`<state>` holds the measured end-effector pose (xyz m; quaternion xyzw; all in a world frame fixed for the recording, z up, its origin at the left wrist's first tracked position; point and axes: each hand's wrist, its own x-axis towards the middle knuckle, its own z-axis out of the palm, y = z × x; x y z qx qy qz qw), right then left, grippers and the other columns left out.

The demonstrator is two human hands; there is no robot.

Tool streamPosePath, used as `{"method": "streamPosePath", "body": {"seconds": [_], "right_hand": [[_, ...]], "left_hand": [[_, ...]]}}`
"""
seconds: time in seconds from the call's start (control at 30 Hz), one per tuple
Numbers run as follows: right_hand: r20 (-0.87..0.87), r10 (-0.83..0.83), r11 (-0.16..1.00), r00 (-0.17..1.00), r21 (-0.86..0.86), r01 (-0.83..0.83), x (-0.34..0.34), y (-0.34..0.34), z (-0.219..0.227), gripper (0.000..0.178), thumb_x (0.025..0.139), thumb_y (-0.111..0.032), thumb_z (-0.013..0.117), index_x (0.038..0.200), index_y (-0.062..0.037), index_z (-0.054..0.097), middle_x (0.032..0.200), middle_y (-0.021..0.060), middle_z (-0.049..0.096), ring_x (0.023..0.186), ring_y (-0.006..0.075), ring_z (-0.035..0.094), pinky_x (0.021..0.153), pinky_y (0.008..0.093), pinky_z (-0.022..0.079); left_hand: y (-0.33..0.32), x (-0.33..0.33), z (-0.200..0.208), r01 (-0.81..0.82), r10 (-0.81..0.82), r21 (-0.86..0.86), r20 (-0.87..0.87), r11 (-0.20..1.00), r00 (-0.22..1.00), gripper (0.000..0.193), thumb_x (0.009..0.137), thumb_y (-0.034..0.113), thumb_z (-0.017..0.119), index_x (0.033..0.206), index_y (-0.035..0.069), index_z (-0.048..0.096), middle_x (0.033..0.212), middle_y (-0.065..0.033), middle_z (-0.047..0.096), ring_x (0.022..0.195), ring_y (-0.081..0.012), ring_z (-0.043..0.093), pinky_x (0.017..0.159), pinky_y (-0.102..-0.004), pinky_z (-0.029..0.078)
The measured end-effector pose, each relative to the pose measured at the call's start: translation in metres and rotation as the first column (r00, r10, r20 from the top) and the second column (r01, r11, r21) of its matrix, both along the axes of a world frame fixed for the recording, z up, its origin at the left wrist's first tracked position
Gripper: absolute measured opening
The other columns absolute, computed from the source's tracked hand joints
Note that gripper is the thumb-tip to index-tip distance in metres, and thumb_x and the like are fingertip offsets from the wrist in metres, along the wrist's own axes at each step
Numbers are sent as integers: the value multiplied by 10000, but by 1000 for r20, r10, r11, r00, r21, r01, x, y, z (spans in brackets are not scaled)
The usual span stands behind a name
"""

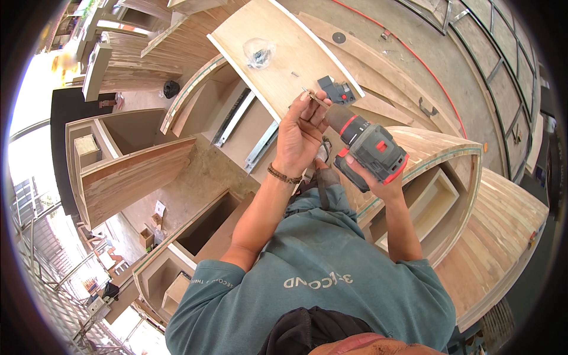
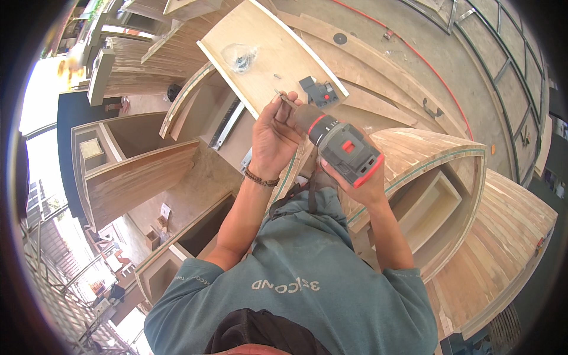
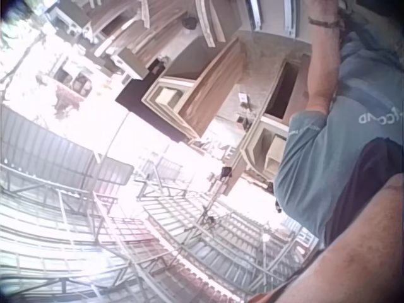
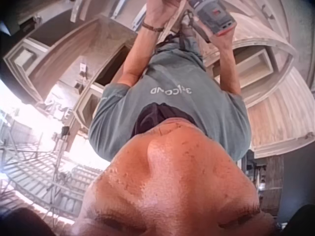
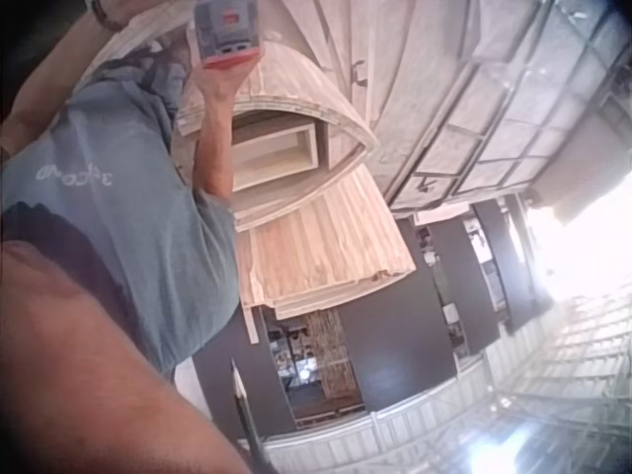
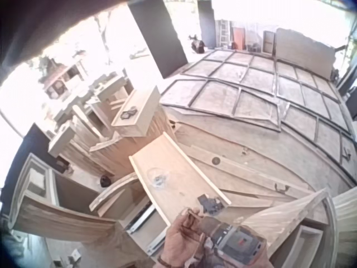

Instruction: The person uses a cordless drill to attach metal drawer slides to a wooden drawer front. They position the slides, insert screws, and drive them in with the drill. The person then places the drawer into a cabinet frame to test the fit.

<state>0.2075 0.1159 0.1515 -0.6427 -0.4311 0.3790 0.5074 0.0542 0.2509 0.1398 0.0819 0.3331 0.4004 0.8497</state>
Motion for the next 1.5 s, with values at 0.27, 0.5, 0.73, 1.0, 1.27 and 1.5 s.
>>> {"method": "streamPosePath", "body": {"seconds": [0.27,0.5,0.73,1.0,1.27,1.5], "right_hand": [[-9,-57,998,998,1,57,-4,-1,-7,503,795,-108,867,1238,-6,652,1124,97,714,987,179,693,866,327,555],[-81,-129,992,988,-4,129,15,-5,-6,388,817,-63,840,1168,-2,684,1057,90,743,932,166,703,858,321,556],[-128,-340,937,932,33,347,37,-4,8,297,852,-16,803,1131,-14,700,1023,61,754,923,124,699,831,304,562],[-132,-383,922,914,1,387,41,-12,0,309,839,-8,815,1125,-12,699,1005,63,755,901,123,701,814,295,568],[-139,-369,929,919,-18,370,36,-10,0,314,834,-1,814,1125,7,696,1001,75,757,928,137,710,847,318,576],[-50,-343,939,938,-34,342,44,-9,4,324,821,-17,828,1117,9,700,1000,83,770,915,142,725,859,313,572]], "left_hand": [[-2,5,1,1,0,8,-46,1000,999,229,1020,279,633,1161,100,661,1140,-54,736,1049,-148,693,921,-314,543],[7,0,-7,678,350,608,-794,413,497,512,876,321,787,1323,121,639,1236,-105,689,1211,-261,606,993,-409,502],[30,13,-45,894,669,443,-683,62,292,537,766,331,856,1265,185,720,1437,-136,547,1292,-350,516,1088,-477,414],[26,24,-51,870,674,485,-673,90,305,524,755,365,863,1233,190,742,1350,-111,602,1245,-332,537,1059,-457,428],[20,27,-57,865,708,489,-650,110,277,506,755,363,865,1220,200,751,1335,-109,606,1229,-327,540,1044,-457,432],[21,25,-60,846,707,522,-639,110,302,496,754,368,858,1209,196,759,1320,-91,619,1221,-319,546,1046,-449,429]]}}
